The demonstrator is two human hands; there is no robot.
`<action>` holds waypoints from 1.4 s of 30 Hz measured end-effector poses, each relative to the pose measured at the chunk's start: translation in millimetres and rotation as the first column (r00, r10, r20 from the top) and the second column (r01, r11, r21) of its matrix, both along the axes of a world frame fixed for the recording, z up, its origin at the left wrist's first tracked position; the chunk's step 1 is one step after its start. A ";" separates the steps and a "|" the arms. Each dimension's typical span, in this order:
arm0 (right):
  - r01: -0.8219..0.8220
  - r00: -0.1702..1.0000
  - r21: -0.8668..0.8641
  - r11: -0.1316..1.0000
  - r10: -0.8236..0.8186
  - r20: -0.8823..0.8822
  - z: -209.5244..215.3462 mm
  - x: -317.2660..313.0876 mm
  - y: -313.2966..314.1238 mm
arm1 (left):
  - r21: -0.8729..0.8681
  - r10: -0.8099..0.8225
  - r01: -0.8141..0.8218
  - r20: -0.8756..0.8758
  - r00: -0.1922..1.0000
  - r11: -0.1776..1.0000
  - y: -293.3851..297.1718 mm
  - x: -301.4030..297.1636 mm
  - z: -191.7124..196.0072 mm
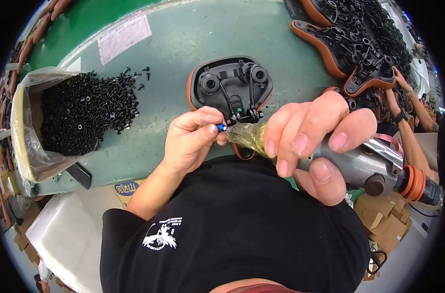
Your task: Assembling bicycle seats by attaching metal frames to plastic bases using a pneumatic screwdriver and screws.
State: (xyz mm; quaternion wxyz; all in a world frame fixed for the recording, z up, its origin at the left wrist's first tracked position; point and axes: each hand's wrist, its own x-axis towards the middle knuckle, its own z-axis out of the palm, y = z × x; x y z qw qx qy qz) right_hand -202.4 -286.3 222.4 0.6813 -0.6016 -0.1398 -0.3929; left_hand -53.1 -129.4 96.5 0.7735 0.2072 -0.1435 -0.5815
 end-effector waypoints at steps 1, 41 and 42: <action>0.014 1.000 -0.003 1.000 -0.014 -0.023 -1.7 0.3 0.7 | -0.028 0.036 -0.034 0.100 0.994 0.999 -0.3 0.9 -2.8; 0.099 0.944 -0.448 0.889 -0.226 -0.239 -49.5 95.3 4.3 | -0.226 0.328 -0.398 0.921 0.210 0.889 -53.2 71.8 -61.9; 0.143 0.951 -0.386 0.911 -0.234 -0.200 -56.8 104.1 3.9 | -0.238 0.337 -0.391 0.918 0.207 0.889 -53.7 71.5 -62.9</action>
